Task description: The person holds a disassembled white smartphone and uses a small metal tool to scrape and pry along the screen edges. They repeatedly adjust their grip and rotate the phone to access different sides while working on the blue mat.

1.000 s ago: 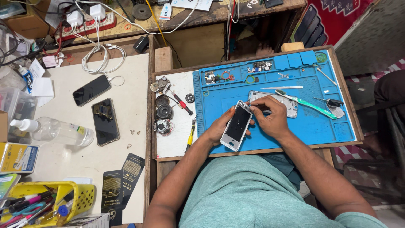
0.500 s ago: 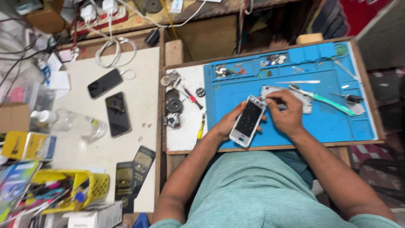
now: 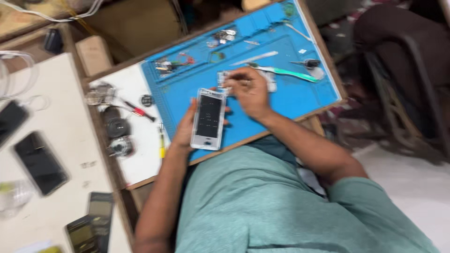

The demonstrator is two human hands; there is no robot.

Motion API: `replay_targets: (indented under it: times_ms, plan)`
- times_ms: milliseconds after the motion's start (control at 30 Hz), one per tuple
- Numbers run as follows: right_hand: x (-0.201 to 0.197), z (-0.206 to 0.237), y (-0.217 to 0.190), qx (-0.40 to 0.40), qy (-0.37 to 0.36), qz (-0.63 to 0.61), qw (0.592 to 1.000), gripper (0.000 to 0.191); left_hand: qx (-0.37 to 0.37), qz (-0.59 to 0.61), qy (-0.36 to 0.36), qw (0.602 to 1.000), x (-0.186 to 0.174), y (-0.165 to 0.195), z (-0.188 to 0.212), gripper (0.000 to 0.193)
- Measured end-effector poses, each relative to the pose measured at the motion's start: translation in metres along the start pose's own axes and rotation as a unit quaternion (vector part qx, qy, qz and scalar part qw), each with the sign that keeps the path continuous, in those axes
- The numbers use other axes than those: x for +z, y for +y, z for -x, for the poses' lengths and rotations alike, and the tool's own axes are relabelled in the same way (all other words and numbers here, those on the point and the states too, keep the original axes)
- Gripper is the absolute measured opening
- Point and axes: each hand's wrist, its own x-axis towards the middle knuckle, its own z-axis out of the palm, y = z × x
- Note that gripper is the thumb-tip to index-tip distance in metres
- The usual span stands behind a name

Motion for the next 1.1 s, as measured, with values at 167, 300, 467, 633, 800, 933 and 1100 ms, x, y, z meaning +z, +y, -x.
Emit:
replay_targets:
  times_ms: [167, 300, 467, 633, 800, 933, 1100]
  plan:
    - [0.020, 0.008, -0.021, -0.103, -0.071, 0.165, 0.978, 0.011, -0.039, -0.024, 0.065, 0.997, -0.006, -0.001, 0.000, 0.070]
    - [0.035, 0.002, -0.027, -0.144, -0.075, 0.184, 0.969, 0.009, -0.018, -0.041, 0.055, 0.997, -0.006, 0.001, 0.005, 0.066]
    - [0.036, 0.000, -0.026, -0.156, -0.077, 0.184, 0.967, 0.010, -0.023, -0.060, 0.061, 0.996, 0.001, 0.003, 0.004, 0.066]
    - [0.037, -0.001, -0.022, -0.175, -0.073, 0.204, 0.960, 0.010, -0.030, -0.054, 0.052, 0.997, 0.006, 0.006, 0.005, 0.067]
    - [0.035, -0.002, -0.018, -0.177, -0.074, 0.194, 0.962, 0.010, -0.026, -0.049, 0.046, 0.997, 0.009, 0.008, 0.004, 0.065]
    - [0.033, -0.003, -0.013, -0.191, -0.080, 0.196, 0.958, 0.010, -0.029, -0.041, 0.044, 0.998, 0.005, 0.006, 0.005, 0.066]
    - [0.037, 0.001, -0.020, -0.191, -0.044, 0.242, 0.950, 0.013, -0.039, -0.048, 0.032, 0.998, -0.008, 0.000, 0.000, 0.068]
